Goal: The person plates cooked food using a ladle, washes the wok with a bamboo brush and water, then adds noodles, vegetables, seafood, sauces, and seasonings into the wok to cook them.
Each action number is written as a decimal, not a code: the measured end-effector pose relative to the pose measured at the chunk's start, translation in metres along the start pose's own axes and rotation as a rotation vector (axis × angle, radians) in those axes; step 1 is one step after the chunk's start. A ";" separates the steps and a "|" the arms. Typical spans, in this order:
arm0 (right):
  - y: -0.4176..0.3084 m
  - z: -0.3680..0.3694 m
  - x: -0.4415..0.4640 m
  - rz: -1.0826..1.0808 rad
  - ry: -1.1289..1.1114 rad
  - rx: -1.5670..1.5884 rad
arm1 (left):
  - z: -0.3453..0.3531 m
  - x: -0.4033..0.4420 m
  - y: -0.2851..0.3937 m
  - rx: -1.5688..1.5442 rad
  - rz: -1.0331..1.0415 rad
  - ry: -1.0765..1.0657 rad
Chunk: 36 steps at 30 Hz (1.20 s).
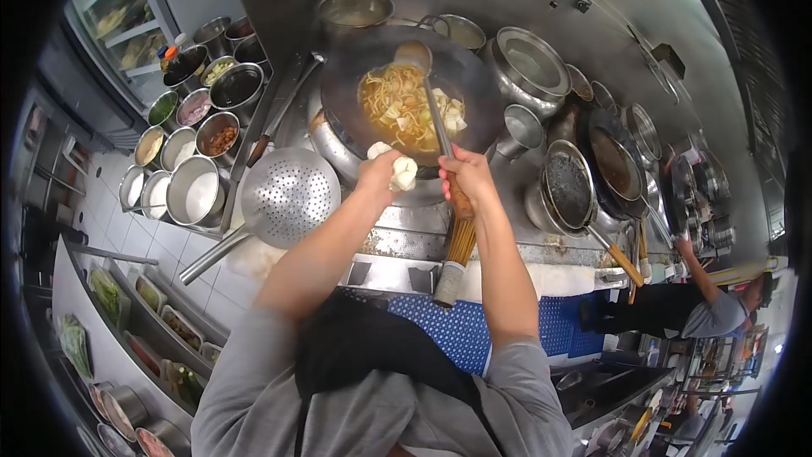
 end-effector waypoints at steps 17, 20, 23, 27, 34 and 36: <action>0.011 -0.035 -0.142 -0.208 0.286 -1.258 | 0.014 -0.019 -0.001 -0.080 0.135 0.115; 0.007 -0.024 -0.130 -0.190 0.344 -1.292 | 0.029 -0.033 0.003 -0.165 0.161 0.169; 0.019 -0.018 -0.103 -0.244 0.374 -1.323 | 0.024 -0.033 0.004 -0.067 0.148 0.122; 0.025 -0.008 -0.065 -0.341 0.381 -1.278 | 0.017 -0.028 0.005 -0.031 0.111 0.129; 0.020 -0.020 -0.131 -0.286 0.236 -0.911 | 0.010 -0.025 0.006 -0.006 0.097 0.099; 0.028 -0.036 -0.145 -0.239 0.197 -0.847 | 0.019 -0.034 0.010 -0.064 0.087 0.135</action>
Point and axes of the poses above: each hand's wrist, its own x-axis towards the middle knuckle, its own z-axis out of the palm, y = z × x, the point moved 1 cm from there along x, towards the middle knuckle, and after that the axes turned 8 degrees about z, right-handed, at the moved point
